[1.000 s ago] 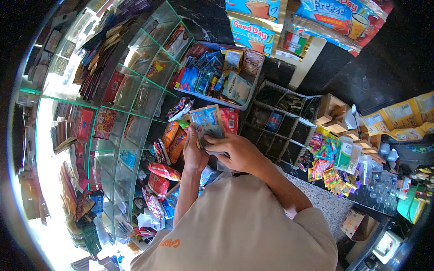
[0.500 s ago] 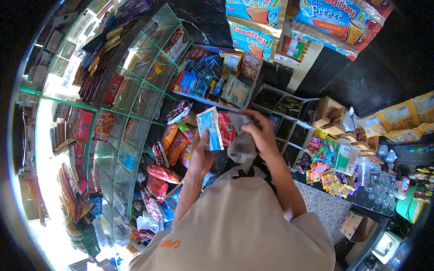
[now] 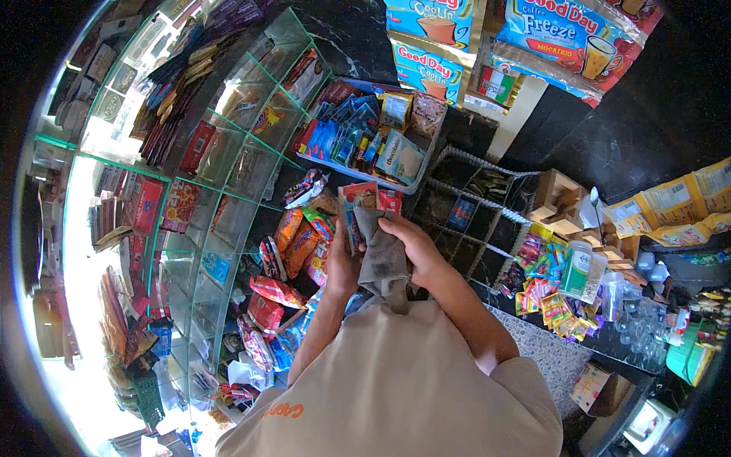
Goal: Wiping down individual snack packages with a cloth in a retail or prep area.
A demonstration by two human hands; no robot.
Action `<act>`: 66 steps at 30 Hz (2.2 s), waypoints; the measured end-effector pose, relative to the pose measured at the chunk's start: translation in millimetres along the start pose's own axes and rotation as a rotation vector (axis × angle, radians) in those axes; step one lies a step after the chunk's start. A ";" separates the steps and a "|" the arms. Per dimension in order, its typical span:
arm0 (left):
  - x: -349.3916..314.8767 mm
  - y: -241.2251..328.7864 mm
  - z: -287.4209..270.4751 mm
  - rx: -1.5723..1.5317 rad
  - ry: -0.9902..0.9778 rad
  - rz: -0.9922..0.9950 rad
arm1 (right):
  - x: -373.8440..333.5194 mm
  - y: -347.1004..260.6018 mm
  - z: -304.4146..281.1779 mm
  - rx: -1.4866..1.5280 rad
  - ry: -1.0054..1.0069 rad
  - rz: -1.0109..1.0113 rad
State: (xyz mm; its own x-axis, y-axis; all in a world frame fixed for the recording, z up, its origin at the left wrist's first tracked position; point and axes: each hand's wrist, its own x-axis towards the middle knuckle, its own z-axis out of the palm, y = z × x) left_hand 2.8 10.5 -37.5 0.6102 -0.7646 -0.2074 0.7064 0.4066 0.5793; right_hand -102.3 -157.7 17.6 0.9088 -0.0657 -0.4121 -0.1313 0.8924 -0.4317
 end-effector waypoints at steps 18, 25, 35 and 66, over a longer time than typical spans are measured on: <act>-10.3 8.4 35.0 0.345 -0.004 0.020 | 11.5 -27.1 35.0 -1.681 -0.133 -0.985; -11.0 6.6 31.0 0.197 0.002 0.011 | 2.4 -46.9 17.6 -1.668 -0.171 -0.875; -8.0 13.1 45.5 0.121 0.022 0.008 | -3.9 -53.9 9.7 -1.547 -0.031 -0.901; 4.4 27.4 61.1 0.088 0.131 0.145 | -41.0 -51.2 5.2 -1.432 -0.252 -0.799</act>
State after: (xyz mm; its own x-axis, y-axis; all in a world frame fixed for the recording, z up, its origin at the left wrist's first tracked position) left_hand 2.9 -12.3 25.6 0.7487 -0.6273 -0.2146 0.5774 0.4580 0.6759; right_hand -130.8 -198.4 60.8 0.9400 -0.0786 0.3321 0.2650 -0.4450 -0.8554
